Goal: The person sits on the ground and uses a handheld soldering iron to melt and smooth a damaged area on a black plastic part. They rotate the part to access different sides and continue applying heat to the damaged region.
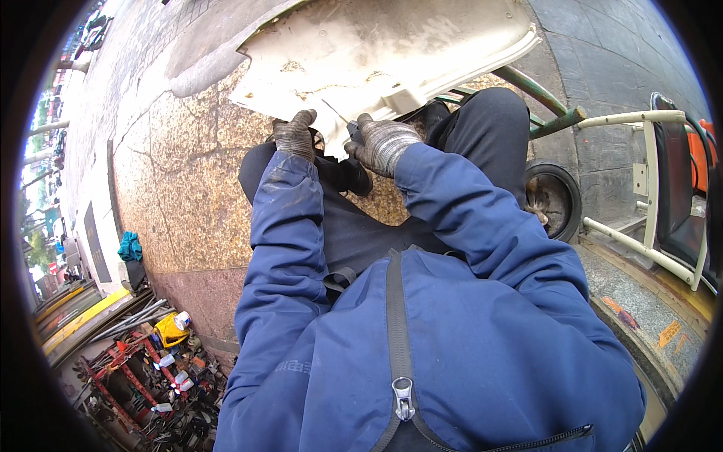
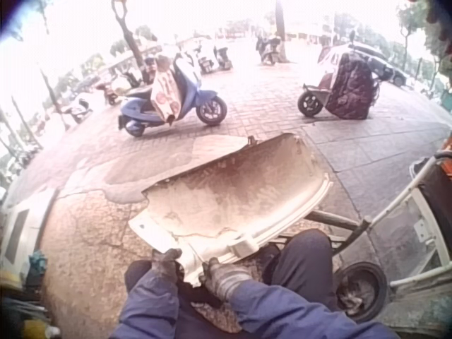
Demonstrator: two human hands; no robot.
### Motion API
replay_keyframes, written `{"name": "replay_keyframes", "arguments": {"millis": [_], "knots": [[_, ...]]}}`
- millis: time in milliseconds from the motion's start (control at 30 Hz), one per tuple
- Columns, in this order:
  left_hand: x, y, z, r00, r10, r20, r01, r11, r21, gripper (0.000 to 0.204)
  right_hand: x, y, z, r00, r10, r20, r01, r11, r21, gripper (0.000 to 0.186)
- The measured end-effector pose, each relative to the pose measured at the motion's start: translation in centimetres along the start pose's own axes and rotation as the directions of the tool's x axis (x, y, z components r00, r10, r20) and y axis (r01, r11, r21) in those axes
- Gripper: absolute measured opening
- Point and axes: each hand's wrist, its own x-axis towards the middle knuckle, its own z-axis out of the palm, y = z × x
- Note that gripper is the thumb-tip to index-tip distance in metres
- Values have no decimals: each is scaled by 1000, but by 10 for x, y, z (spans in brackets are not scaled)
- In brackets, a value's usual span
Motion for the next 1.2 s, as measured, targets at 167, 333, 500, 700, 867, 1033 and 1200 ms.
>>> {"name": "replay_keyframes", "arguments": {"millis": [167, 333, 500, 700, 867, 1033, 1200], "knots": [[1, -1, -1, 1000, -13, 1, 13, 1000, 8, 38, -1, -1, -1, 1000, -14, -10, 14, 1000, 2, 63], [0, 1, 0, 1000, -1, 4, 1, 1000, 5, 39, -4, -3, -4, 1000, -14, 10, 14, 1000, -8, 55], [-5, 7, 3, 998, -56, -10, 56, 998, 21, 40, -4, -3, -5, 1000, -8, 14, 9, 1000, -14, 56], [-6, 7, 5, 999, -41, -34, 42, 999, 25, 40, -2, -2, -3, 1000, -4, 15, 4, 1000, -6, 58], [0, 1, -1, 999, -37, -13, 37, 999, 8, 39, 1, 0, 0, 1000, 10, -6, -10, 1000, 15, 61], [3, -3, -2, 1000, -3, 16, 4, 999, -39, 40, -2, -2, -2, 1000, 17, 12, -16, 999, -39, 59], [-2, 1, 0, 998, -58, -7, 58, 998, -34, 44, -3, -3, -4, 999, 20, 26, -19, 999, -35, 58]]}}
